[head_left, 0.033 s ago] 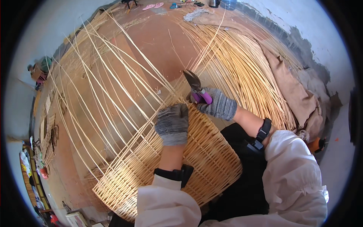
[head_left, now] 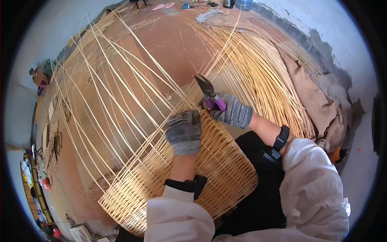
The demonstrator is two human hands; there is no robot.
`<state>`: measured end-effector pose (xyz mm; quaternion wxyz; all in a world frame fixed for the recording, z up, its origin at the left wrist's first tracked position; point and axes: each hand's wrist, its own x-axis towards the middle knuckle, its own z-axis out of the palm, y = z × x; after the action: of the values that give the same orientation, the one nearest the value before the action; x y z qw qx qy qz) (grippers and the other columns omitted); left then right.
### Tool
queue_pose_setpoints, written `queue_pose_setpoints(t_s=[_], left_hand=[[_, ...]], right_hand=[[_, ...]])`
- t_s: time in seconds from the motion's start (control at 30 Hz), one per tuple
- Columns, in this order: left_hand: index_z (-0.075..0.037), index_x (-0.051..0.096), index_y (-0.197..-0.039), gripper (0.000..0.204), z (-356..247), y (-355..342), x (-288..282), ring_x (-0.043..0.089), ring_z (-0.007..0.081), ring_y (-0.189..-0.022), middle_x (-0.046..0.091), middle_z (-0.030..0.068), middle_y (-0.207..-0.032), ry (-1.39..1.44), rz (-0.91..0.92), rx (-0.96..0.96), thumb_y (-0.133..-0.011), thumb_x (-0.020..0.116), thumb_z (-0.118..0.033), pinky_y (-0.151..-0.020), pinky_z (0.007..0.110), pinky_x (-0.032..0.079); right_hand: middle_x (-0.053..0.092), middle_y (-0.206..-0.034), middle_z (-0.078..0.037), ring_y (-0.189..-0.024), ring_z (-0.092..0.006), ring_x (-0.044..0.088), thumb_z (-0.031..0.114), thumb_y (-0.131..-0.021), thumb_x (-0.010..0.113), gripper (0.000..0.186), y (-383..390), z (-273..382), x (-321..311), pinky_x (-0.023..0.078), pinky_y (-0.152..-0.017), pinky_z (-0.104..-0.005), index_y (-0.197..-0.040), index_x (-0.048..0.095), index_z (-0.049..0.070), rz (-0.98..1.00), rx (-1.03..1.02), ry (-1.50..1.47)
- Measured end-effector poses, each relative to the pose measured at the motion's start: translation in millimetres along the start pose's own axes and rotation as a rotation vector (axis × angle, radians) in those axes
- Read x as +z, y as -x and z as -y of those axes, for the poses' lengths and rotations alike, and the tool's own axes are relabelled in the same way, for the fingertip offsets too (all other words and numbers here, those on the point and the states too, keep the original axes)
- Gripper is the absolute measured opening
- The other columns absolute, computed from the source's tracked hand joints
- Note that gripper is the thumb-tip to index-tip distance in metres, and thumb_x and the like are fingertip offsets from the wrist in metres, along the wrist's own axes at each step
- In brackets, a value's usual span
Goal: The person trims the vertical reeds of a partially constructed wicker basket using shears, measures the width with a tape measure, and operates a power drill on the interior base. They rotate the basket to reach different sides and handle bundles of raw reeds on the floor.
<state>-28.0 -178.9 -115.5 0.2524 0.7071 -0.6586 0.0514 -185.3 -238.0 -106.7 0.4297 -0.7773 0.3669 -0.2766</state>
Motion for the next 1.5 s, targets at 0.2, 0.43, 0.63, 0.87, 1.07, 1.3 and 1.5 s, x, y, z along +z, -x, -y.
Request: queue_pose_setpoints(t_s=[0.2,0.43,0.63,0.87,1.07,1.3,1.5], left_hand=[[-0.011,0.061,-0.074,0.02,-0.5,5.1,10.0,0.055,0.029,-0.066,0.058,0.0092,-0.07,-0.061,-0.119,-0.014,-0.077,0.052,-0.029,-0.062,0.039,0.044],[-0.011,0.06,-0.078,0.019,-8.5,1.5,10.5,0.056,0.0292,-0.069,0.059,0.0103,-0.08,-0.035,-0.048,-0.134,-0.079,0.051,-0.028,-0.065,0.04,0.045],[-0.01,0.06,-0.084,0.019,5.5,-24.7,-19.0,0.057,0.0282,-0.077,0.059,0.0102,-0.08,0.106,0.298,-0.298,-0.075,0.055,-0.027,-0.071,0.039,0.044],[-0.013,0.062,-0.091,0.022,17.1,-14.2,-19.4,0.055,0.027,-0.083,0.06,0.0086,-0.087,0.122,0.331,-0.086,-0.074,0.056,-0.027,-0.073,0.035,0.044],[-0.014,0.061,-0.094,0.021,16.9,-8.4,-20.3,0.055,0.026,-0.085,0.058,0.0085,-0.093,0.125,0.29,-0.098,-0.073,0.058,-0.019,-0.077,0.035,0.043],[-0.013,0.06,-0.094,0.02,22.7,-16.0,-12.7,0.057,0.0264,-0.079,0.058,0.0116,-0.087,0.164,0.365,-0.114,-0.076,0.055,-0.018,-0.072,0.035,0.045],[-0.013,0.061,-0.093,0.02,14.4,-14.7,-19.9,0.057,0.0258,-0.077,0.059,0.0107,-0.086,0.21,0.419,-0.255,-0.075,0.056,-0.02,-0.072,0.035,0.045]], right_hand=[[0.052,-0.075,-0.006,-0.069,-0.0145,0.049,0.002,-0.069,0.053,0.025,-4.0,0.6,1.4,0.043,-0.065,-0.0257,-0.094,0.051,0.005,0.074,0.135,-0.082],[0.05,-0.077,-0.002,-0.07,-0.0106,0.045,-0.004,-0.067,0.05,0.026,-1.2,-4.5,-0.3,0.04,-0.063,-0.0231,-0.092,0.052,0.004,0.09,0.037,-0.095],[0.054,-0.071,-0.01,-0.066,-0.0163,0.054,0.002,-0.068,0.054,0.019,-4.5,11.4,6.8,0.045,-0.058,-0.0266,-0.087,0.055,0.004,0.089,-0.299,0.192],[0.057,-0.076,-0.011,-0.064,-0.0183,0.054,0.004,-0.068,0.055,0.028,3.8,-5.9,-7.4,0.045,-0.058,-0.0261,-0.096,0.054,0.003,-0.068,-0.228,0.012],[0.055,-0.075,-0.015,-0.064,-0.0248,0.053,0.003,-0.067,0.053,0.033,2.9,20.7,-3.4,0.045,-0.062,-0.0287,-0.099,0.053,0.005,0.044,-0.055,0.136],[0.055,-0.077,-0.017,-0.071,-0.0291,0.056,0.006,-0.068,0.056,0.033,-1.6,-11.4,-0.3,0.046,-0.064,-0.032,-0.1,0.051,0.004,-0.046,-0.178,0.081],[0.055,-0.073,-0.014,-0.064,-0.024,0.052,0.006,-0.069,0.053,0.034,-6.5,13.4,-1.5,0.044,-0.062,-0.0307,-0.103,0.052,0.005,0.052,-0.131,0.157]])
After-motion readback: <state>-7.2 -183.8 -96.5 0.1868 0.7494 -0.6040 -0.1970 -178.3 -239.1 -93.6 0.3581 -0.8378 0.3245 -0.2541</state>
